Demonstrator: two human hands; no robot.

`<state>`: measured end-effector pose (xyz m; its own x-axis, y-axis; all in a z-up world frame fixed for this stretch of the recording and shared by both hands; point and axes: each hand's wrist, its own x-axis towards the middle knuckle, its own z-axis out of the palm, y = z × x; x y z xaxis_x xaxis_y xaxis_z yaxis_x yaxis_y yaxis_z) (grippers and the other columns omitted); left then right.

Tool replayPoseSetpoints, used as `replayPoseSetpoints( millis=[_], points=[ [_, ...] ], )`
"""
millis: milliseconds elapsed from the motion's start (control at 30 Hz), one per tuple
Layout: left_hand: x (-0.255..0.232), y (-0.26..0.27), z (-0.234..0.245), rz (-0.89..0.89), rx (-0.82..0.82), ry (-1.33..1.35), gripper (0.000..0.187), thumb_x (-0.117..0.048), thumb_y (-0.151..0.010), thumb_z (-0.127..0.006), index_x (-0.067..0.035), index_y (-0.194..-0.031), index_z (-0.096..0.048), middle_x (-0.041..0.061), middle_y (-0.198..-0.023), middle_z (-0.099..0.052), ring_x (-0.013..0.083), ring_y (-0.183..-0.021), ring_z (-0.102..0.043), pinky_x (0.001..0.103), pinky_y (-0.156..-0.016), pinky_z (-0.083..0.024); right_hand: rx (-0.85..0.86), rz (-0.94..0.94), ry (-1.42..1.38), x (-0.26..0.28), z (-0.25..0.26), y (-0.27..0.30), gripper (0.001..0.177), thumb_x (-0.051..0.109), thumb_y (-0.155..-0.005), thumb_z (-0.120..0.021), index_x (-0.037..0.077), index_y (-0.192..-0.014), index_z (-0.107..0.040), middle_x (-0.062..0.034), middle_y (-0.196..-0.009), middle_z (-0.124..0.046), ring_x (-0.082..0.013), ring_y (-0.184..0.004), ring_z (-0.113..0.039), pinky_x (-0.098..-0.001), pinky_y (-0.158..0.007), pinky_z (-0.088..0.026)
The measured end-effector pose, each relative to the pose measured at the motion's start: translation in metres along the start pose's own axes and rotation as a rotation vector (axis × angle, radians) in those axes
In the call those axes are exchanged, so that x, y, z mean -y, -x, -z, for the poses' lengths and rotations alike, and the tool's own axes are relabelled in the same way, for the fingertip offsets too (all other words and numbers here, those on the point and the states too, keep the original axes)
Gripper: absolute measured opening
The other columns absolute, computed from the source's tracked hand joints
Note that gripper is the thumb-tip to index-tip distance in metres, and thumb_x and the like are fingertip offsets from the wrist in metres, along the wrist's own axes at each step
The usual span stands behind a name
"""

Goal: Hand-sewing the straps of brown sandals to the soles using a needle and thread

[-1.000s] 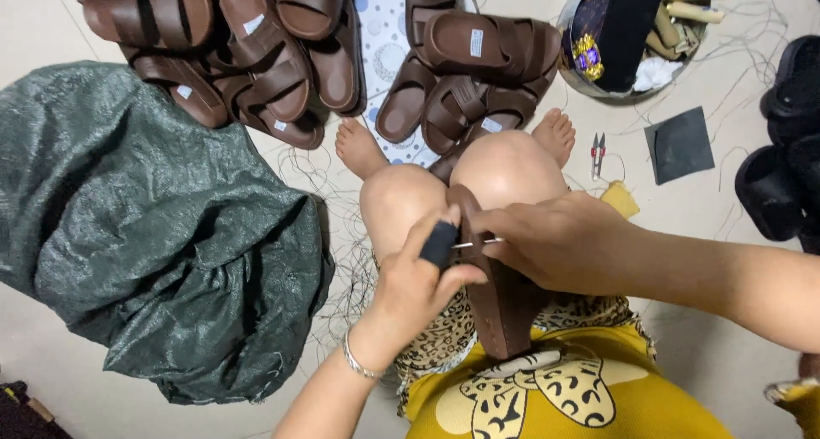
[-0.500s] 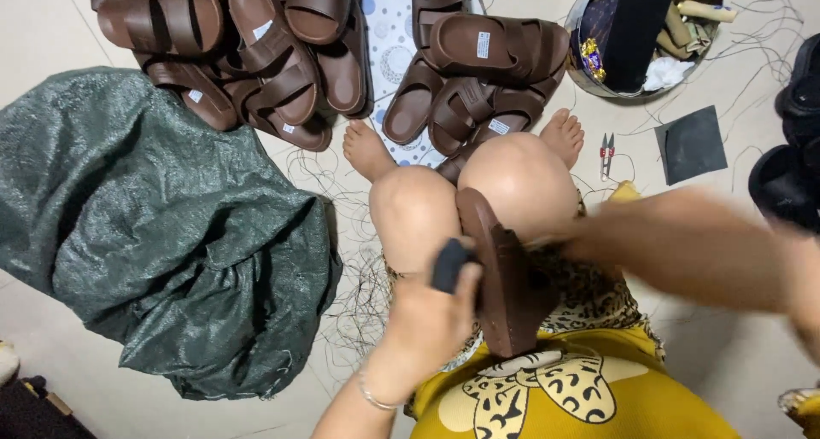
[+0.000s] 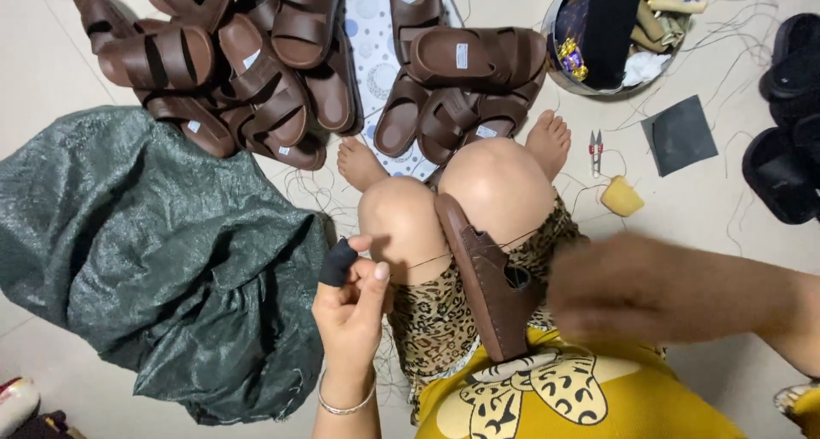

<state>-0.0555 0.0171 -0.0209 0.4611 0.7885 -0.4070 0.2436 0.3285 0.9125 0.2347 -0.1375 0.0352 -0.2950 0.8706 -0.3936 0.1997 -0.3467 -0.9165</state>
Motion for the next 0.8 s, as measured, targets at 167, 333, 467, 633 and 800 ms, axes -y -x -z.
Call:
replayPoseSetpoints(
  millis=[167, 333, 467, 633, 800],
  points=[
    [0.003, -0.002, -0.009, 0.003, 0.038, 0.062, 0.033, 0.000, -0.093, -0.068, 0.000, -0.125, -0.062, -0.001, -0.074, -0.059, 0.0060, -0.056, -0.050, 0.017, -0.049, -0.041, -0.500, 0.031, 0.273, -0.027, -0.024, -0.030, 0.031, 0.030, -0.076, -0.081, 0.012, -0.099, -0.073, 0.0008, -0.103, -0.073, -0.0135, -0.085, -0.069, -0.0265, -0.075, -0.054],
    [0.002, 0.002, -0.003, -0.015, 0.123, -0.023, 0.029, 0.001, -0.093, -0.067, 0.002, -0.122, -0.066, 0.000, -0.075, -0.061, 0.0072, -0.061, -0.052, 0.018, -0.055, -0.044, -0.176, 0.234, -0.426, -0.022, -0.013, -0.027, 0.018, 0.018, -0.093, -0.068, 0.009, -0.078, -0.063, -0.0026, -0.087, -0.075, -0.0150, -0.078, -0.067, -0.0288, -0.075, -0.056],
    [0.010, -0.001, -0.003, 0.007, 0.120, 0.021, 0.028, -0.001, -0.093, -0.069, 0.001, -0.120, -0.068, -0.001, -0.074, -0.062, 0.0064, -0.059, -0.051, 0.017, -0.053, -0.042, -0.269, 0.041, -0.229, -0.022, -0.010, -0.022, 0.023, 0.035, -0.090, -0.066, 0.014, -0.083, -0.070, -0.0008, -0.079, -0.080, -0.0082, -0.051, -0.060, -0.0244, -0.048, -0.049],
    [0.014, 0.001, -0.011, -0.011, 0.181, 0.007, 0.029, -0.002, -0.093, -0.069, 0.001, -0.121, -0.067, -0.002, -0.074, -0.059, 0.0067, -0.061, -0.051, 0.018, -0.056, -0.043, -0.517, 0.153, 0.429, -0.031, -0.046, -0.044, 0.024, 0.012, -0.078, -0.076, 0.013, -0.100, -0.066, 0.0056, -0.068, -0.069, -0.0102, -0.049, -0.062, -0.0251, -0.045, -0.048],
    [0.016, -0.003, -0.001, -0.011, 0.149, -0.076, 0.027, -0.004, -0.092, -0.071, 0.002, -0.118, -0.070, -0.002, -0.072, -0.061, 0.0072, -0.061, -0.052, 0.019, -0.057, -0.044, -0.601, 0.152, 0.988, -0.039, -0.047, -0.032, 0.021, 0.008, -0.082, -0.067, 0.012, -0.102, -0.069, 0.0008, -0.070, -0.058, -0.0113, -0.046, -0.046, -0.0266, -0.039, -0.038]
  ],
)
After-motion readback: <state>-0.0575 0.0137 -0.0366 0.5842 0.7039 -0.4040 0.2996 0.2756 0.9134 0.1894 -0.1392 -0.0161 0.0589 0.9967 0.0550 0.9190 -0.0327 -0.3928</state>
